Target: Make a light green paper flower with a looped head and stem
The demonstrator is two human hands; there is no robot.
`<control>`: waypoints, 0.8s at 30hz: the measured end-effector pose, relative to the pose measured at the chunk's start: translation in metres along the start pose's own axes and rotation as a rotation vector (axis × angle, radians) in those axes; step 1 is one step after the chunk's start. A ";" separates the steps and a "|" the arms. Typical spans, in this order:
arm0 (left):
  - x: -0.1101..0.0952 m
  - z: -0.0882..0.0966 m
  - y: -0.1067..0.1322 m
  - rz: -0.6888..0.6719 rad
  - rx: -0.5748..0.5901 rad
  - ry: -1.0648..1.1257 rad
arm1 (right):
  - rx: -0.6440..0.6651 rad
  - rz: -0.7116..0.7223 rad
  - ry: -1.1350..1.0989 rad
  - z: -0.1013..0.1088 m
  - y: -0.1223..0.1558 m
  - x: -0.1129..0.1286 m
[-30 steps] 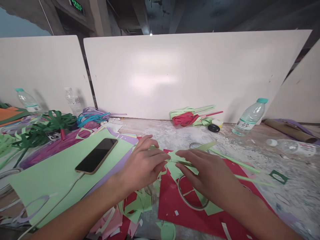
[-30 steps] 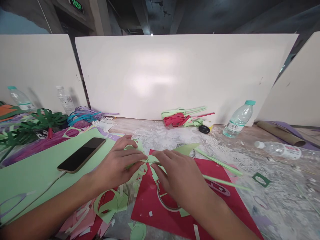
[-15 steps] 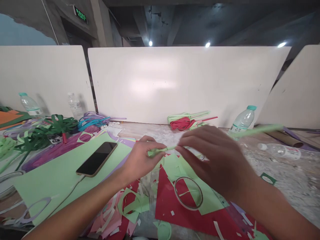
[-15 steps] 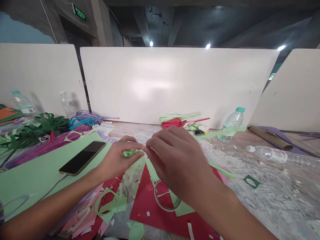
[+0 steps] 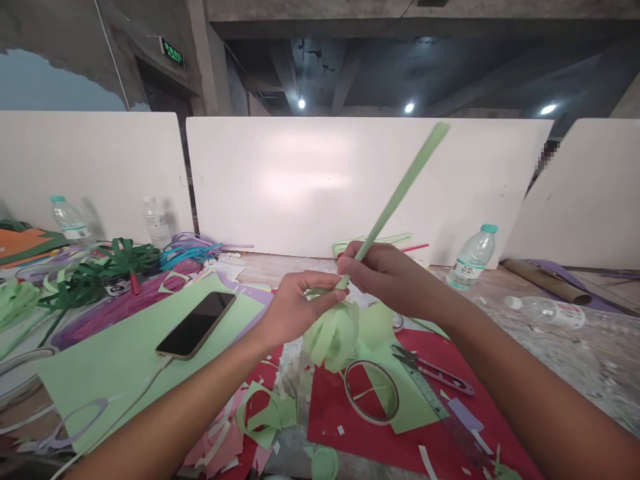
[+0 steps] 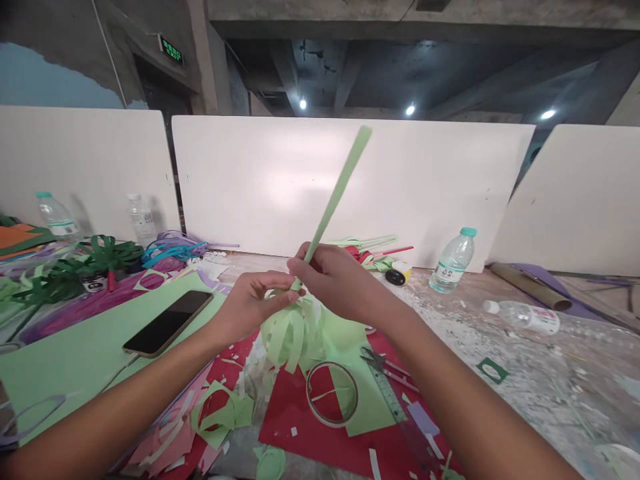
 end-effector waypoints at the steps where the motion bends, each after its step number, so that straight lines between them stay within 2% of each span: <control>1: 0.002 0.000 -0.002 0.008 0.008 0.025 | 0.024 -0.006 0.003 -0.001 -0.003 -0.001; 4: 0.005 0.006 -0.005 -0.029 -0.010 0.032 | 0.027 -0.037 -0.008 0.000 -0.007 -0.010; 7: 0.008 0.028 -0.002 -0.047 -0.116 -0.052 | -0.006 -0.058 -0.063 0.003 -0.003 -0.024; 10: 0.025 0.054 0.002 0.091 -0.159 -0.202 | -0.001 -0.080 -0.167 0.005 0.005 -0.038; 13: 0.051 0.064 0.004 0.265 -0.021 -0.358 | -0.011 -0.071 -0.273 0.008 0.014 -0.051; 16: 0.068 0.053 0.008 0.305 0.147 -0.407 | -0.090 -0.017 -0.404 0.013 0.023 -0.070; 20: 0.072 0.009 0.016 0.218 0.409 -0.484 | -0.104 -0.014 -0.522 0.007 0.031 -0.103; 22: 0.070 -0.011 0.017 0.175 0.462 -0.522 | -0.087 -0.046 -0.520 0.002 0.034 -0.115; 24: 0.071 -0.022 0.013 0.178 0.440 -0.572 | -0.077 -0.090 -0.486 -0.001 0.038 -0.120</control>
Point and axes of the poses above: each hand's wrist, its own y-axis away from the middle knuckle, its own z-axis out of the back of the hand, x = y × z, the point moved 7 cm from there along -y, towards the middle knuckle, and after that the axes turned 14 degrees about x, right-handed, at the moved point
